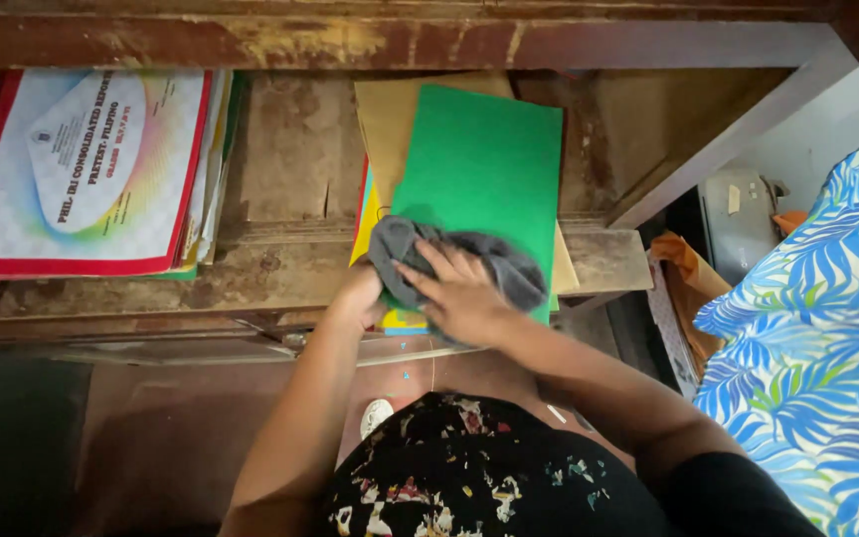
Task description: Wiping dust off a stack of school folders and documents with a cloth.
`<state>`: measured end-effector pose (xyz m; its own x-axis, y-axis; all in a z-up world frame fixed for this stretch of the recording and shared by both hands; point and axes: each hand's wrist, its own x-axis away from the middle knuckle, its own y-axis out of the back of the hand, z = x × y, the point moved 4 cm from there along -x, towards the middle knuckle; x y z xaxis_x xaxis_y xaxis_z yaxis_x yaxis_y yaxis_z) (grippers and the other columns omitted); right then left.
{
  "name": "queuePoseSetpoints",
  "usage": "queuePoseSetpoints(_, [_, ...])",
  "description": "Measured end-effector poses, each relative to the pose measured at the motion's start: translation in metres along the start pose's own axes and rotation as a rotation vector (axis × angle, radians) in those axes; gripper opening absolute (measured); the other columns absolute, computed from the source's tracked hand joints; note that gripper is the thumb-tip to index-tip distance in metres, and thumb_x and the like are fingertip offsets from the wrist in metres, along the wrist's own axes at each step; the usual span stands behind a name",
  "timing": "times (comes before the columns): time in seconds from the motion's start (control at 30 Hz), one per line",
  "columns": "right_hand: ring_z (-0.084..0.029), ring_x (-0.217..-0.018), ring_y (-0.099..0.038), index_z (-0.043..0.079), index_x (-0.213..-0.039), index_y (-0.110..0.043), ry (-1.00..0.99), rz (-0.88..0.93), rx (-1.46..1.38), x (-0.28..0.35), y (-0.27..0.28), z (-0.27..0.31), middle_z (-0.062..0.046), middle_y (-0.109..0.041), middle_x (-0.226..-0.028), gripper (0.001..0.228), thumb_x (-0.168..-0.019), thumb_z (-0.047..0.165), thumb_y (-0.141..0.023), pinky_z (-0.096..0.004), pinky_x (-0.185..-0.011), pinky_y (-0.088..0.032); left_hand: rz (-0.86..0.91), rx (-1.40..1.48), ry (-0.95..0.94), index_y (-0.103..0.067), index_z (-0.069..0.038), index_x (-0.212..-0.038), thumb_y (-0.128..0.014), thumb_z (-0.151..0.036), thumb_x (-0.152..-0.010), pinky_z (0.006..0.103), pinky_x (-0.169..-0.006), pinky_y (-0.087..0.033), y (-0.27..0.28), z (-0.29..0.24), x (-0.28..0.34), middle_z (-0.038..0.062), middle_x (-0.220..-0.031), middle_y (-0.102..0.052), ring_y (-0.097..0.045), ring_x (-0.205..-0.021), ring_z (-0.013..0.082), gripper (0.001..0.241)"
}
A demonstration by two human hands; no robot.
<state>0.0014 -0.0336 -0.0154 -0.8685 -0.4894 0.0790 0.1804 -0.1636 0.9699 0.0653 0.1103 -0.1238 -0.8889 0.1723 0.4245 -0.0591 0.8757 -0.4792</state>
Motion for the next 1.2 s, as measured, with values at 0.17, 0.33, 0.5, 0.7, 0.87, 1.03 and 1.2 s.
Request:
queuePoseSetpoints(0.17, [-0.037,-0.125,-0.058,0.024,-0.144,-0.059,-0.002,-0.446,0.372,-0.037,0.032,-0.082,-0.015,-0.057,-0.14,0.063,-0.082,0.026,-0.056,-0.053,-0.098,-0.045,-0.039,-0.049,0.004,-0.067,-0.002,-0.126,-0.077,0.004,-0.076,0.0475,-0.081,-0.059,-0.001,-0.009,0.009,0.014,-0.106,-0.072,-0.073,-0.094,0.0295,0.051])
queuePoseSetpoints(0.33, [-0.044,-0.141,-0.034,0.049,-0.161,-0.027,-0.781,-0.197,0.047,-0.075,0.029,-0.194,-0.004,-0.019,-0.169,0.068,-0.096,0.036,-0.041,-0.061,-0.103,-0.033,0.048,-0.244,-0.085,-0.066,-0.008,-0.134,-0.076,-0.001,-0.08,0.0421,-0.096,-0.052,0.005,-0.005,0.007,0.01,-0.117,-0.072,-0.067,-0.105,0.0242,0.056])
queuePoseSetpoints(0.5, [-0.031,-0.106,-0.062,0.043,-0.142,-0.058,-0.37,-0.305,0.392,-0.102,0.052,-0.043,-0.003,-0.051,-0.143,0.053,-0.092,0.027,-0.052,-0.05,-0.084,-0.046,0.018,-0.083,-0.014,-0.068,-0.007,-0.13,-0.077,0.001,-0.074,0.0453,-0.081,-0.06,0.013,0.014,-0.016,0.014,-0.104,-0.075,-0.075,-0.089,0.0289,0.058])
queuePoseSetpoints(0.7, [-0.035,-0.127,-0.056,0.052,-0.151,-0.041,-0.198,-0.245,0.163,-0.139,0.007,-0.086,0.002,-0.04,-0.159,0.056,-0.096,0.047,-0.052,-0.056,-0.105,-0.046,-0.038,-0.337,-0.099,-0.071,-0.008,-0.129,-0.08,-0.007,-0.077,0.0402,-0.084,-0.055,0.008,0.001,-0.003,0.009,-0.105,-0.075,-0.072,-0.096,0.0245,0.053])
queuePoseSetpoints(0.87, [-0.039,-0.134,-0.045,0.045,-0.155,-0.037,-0.614,-0.266,0.114,-0.106,0.034,-0.199,-0.005,-0.032,-0.161,0.051,-0.104,0.043,-0.041,-0.057,-0.103,-0.039,-0.058,-0.288,-0.098,-0.071,-0.009,-0.129,-0.078,-0.006,-0.08,0.0378,-0.09,-0.054,-0.016,-0.013,0.025,0.008,-0.107,-0.075,-0.07,-0.097,0.0192,0.05])
queuePoseSetpoints(1.03, [-0.047,-0.145,-0.034,0.045,-0.159,-0.036,-0.701,-0.164,0.164,-0.074,0.043,-0.117,-0.004,-0.017,-0.171,0.058,-0.102,0.046,-0.043,-0.068,-0.11,-0.034,-0.079,0.038,0.094,-0.066,-0.005,-0.135,-0.071,-0.02,-0.094,0.0481,-0.096,-0.056,0.003,-0.013,0.017,0.021,-0.117,-0.073,-0.073,-0.103,0.0314,0.044])
queuePoseSetpoints(1.2, [-0.038,-0.139,-0.042,0.034,-0.159,-0.038,-0.135,-0.414,0.218,-0.026,-0.014,0.018,-0.013,-0.027,-0.165,0.078,-0.087,0.043,-0.066,-0.058,-0.106,-0.039,0.075,0.189,0.246,-0.069,-0.011,-0.13,-0.071,-0.018,-0.09,0.049,-0.091,-0.061,0.033,0.035,-0.041,0.016,-0.108,-0.075,-0.076,-0.093,0.0348,0.04])
